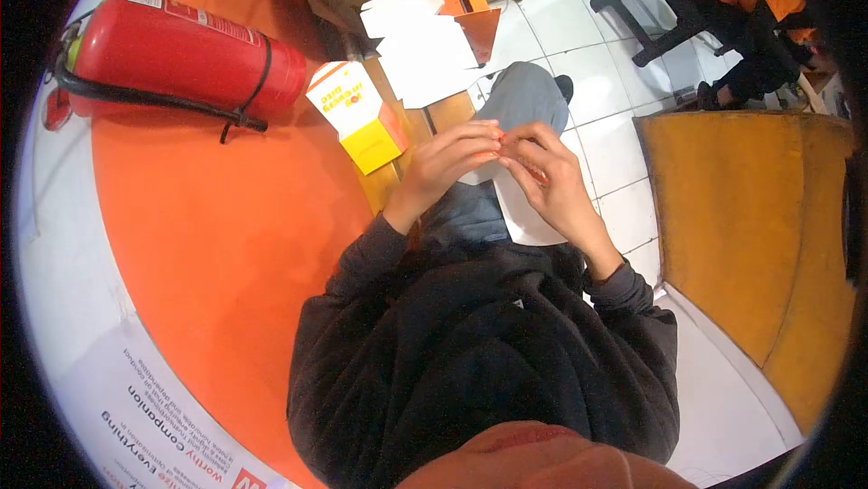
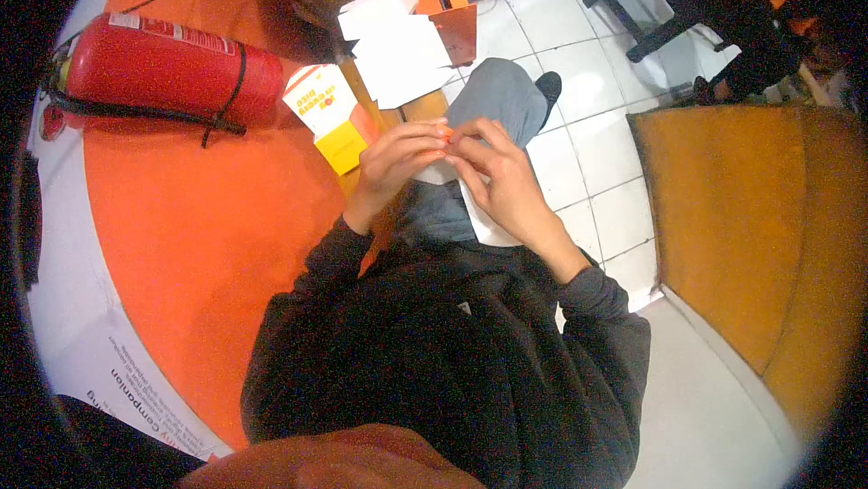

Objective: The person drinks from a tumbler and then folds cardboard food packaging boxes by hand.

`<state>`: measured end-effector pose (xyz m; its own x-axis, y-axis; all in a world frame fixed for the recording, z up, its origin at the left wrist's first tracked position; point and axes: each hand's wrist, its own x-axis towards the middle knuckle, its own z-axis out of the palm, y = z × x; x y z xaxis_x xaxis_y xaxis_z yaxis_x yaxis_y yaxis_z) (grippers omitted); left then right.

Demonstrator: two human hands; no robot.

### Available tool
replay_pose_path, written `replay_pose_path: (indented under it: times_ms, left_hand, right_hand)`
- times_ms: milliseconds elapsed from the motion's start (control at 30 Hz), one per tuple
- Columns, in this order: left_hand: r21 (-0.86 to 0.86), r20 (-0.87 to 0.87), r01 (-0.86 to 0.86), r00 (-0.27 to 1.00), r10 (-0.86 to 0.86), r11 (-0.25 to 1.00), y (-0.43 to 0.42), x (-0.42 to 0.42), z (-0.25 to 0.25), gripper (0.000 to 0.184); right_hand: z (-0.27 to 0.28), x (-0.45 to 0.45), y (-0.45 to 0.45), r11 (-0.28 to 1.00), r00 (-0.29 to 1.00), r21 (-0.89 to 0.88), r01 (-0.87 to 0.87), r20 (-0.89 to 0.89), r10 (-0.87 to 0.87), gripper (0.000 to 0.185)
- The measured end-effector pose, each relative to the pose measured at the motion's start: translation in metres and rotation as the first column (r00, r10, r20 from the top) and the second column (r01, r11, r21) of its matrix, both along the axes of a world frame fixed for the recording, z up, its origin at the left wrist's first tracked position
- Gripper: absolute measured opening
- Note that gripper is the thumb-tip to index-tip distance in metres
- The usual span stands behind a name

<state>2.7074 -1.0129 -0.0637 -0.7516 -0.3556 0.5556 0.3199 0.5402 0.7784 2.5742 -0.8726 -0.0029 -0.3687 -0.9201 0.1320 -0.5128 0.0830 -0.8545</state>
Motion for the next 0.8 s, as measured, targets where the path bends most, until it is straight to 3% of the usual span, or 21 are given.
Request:
replay_pose_path:
  times_ms: [67,167,200,300,333,400,433,500,533,567,633,700,800]
  left_hand:
    - [0.003,-0.016,-0.027,0.999,0.027,1.000,0.001,-0.001,-0.001,0.023]
    - [-0.036,0.007,-0.052,0.999,0.052,0.998,0.000,-0.004,0.015,0.023]
    - [-0.086,0.025,-0.036,0.999,0.039,0.996,-0.005,-0.005,0.016,0.023]
    - [-0.254,0.061,-0.041,0.996,0.058,0.966,-0.012,-0.011,0.014,0.024]
    - [-0.309,0.074,-0.048,0.995,0.074,0.950,-0.014,-0.013,0.013,0.024]
    - [-0.242,0.203,-0.032,0.976,0.083,0.970,-0.019,-0.019,0.022,0.021]
    - [-0.209,0.261,-0.036,0.961,0.091,0.977,-0.023,-0.024,0.027,0.019]
    - [-0.320,0.362,-0.009,0.923,0.131,0.947,-0.031,-0.028,0.020,0.013]
    - [-0.391,0.413,0.017,0.897,0.159,0.920,-0.036,-0.029,0.018,0.012]
    - [-0.458,0.461,0.053,0.868,0.186,0.887,-0.043,-0.032,0.015,0.012]
    - [-0.580,0.369,0.074,0.912,0.180,0.811,-0.056,-0.039,-0.011,0.014]
    - [-0.661,0.358,0.119,0.918,0.172,0.741,-0.058,-0.045,-0.029,0.015]
    - [-0.654,0.321,0.101,0.934,0.155,0.749,-0.058,-0.045,-0.052,0.016]
  right_hand:
    - [0.005,-0.002,0.000,0.998,0.984,0.056,0.011,0.178,-0.021,0.013]
    - [0.000,-0.001,0.000,0.992,0.931,-0.069,0.105,0.358,-0.074,0.015]
    - [0.001,-0.001,-0.002,0.994,0.982,-0.070,0.082,0.176,-0.069,0.017]
    - [-0.005,-0.004,0.002,0.999,0.999,0.024,0.037,-0.021,-0.036,0.028]
    - [-0.004,-0.002,0.001,0.997,0.974,-0.002,0.072,-0.213,-0.071,0.032]
    - [0.000,0.013,-0.004,0.992,0.823,-0.050,0.116,-0.554,-0.124,0.041]
    - [-0.005,0.021,-0.004,0.996,0.879,-0.035,0.076,-0.470,-0.083,0.043]
    - [-0.024,0.037,0.001,1.000,0.954,-0.015,-0.015,-0.298,0.010,0.048]
    - [-0.035,0.045,0.002,0.995,0.974,0.079,-0.068,-0.213,0.083,0.047]
    - [-0.046,0.050,0.000,0.993,0.966,0.089,-0.082,-0.236,0.101,0.047]
    - [-0.074,0.061,-0.003,0.988,0.952,0.112,-0.105,-0.275,0.132,0.048]
    - [-0.106,0.067,-0.010,0.988,0.884,0.127,-0.083,-0.449,0.132,0.042]
    - [-0.138,0.068,-0.017,0.992,0.802,0.103,-0.076,-0.585,0.122,0.033]
